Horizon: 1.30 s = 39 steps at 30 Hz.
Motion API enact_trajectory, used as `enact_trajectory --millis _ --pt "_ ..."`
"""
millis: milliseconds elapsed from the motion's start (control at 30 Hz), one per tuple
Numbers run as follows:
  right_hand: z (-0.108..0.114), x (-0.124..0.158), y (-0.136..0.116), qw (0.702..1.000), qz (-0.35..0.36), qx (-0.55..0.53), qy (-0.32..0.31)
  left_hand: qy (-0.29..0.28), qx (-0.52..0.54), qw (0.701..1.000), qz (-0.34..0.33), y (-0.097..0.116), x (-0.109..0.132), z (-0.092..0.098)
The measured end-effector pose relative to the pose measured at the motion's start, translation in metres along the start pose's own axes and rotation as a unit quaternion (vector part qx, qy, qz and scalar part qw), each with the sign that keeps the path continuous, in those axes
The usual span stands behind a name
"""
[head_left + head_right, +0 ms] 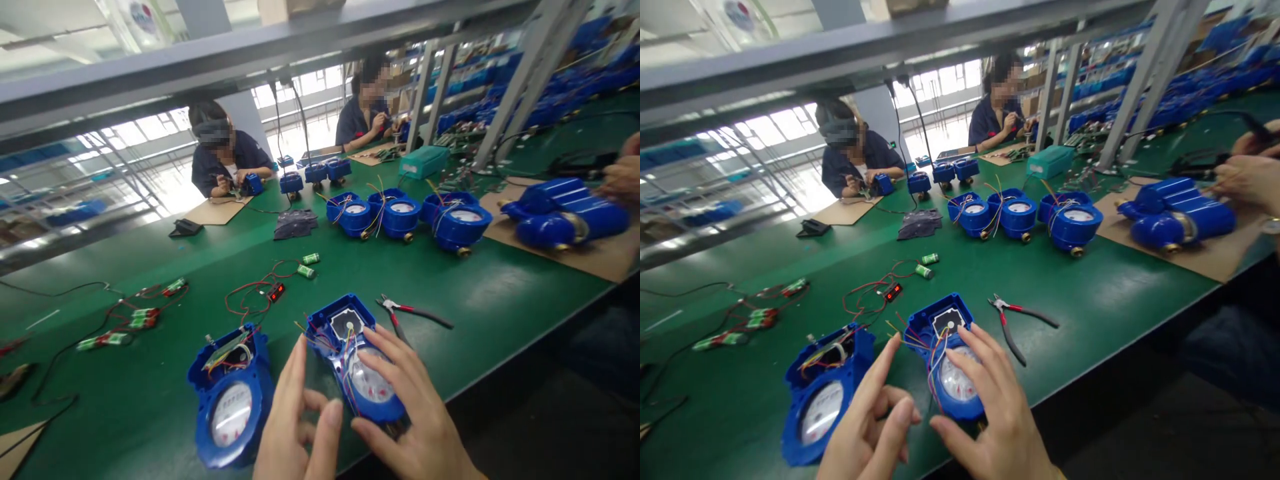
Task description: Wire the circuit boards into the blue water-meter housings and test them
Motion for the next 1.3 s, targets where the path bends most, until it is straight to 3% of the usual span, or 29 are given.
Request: enact_trajectory --millis 200,367,567,733,867,1100,1300 --pt "-0.002 0.0 0.002 0.999 0.026 -0.012 0.016 0.021 -0.029 0.999 -0.002 0.005 -0.043 -0.018" --pt "0.0 0.001 0.005 0.998 0.035 -0.056 0.019 0.027 0.015 0.999 0.008 0.016 -0.054 -0.03" --pt "0.014 -0.025 0.009 0.989 -0.07 -0.11 0.074 -0.022 0.083 0.996 0.008 0.014 -0.054 -0.027" --pt "0.013 -0.07 0.007 0.985 -0.091 -0.147 0.013 -0.066 0.092 0.994 0.001 0.018 -0.05 -0.023" --pt "0.005 -0.091 0.004 0.971 -0.096 -0.209 -0.058 -0.1 0.084 0.991 -0.016 0.021 -0.05 -0.021" --pt "0.003 -0.1 0.002 0.942 -0.14 -0.286 -0.108 -0.128 0.065 0.989 -0.035 0.021 -0.049 -0.02" --pt "0.002 -0.098 0.004 0.929 -0.159 -0.324 -0.083 -0.08 0.118 0.99 0.001 0.018 -0.044 -0.024"
Point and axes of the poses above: each hand's wrist, its own x-axis away from the middle knuckle, its own z-axis out of the back of the hand, y = z × x, the point moved 1 cm from there along -x, towards the middle knuckle, and after that the axes turned 5 degrees about y, right-handed, at the moved point
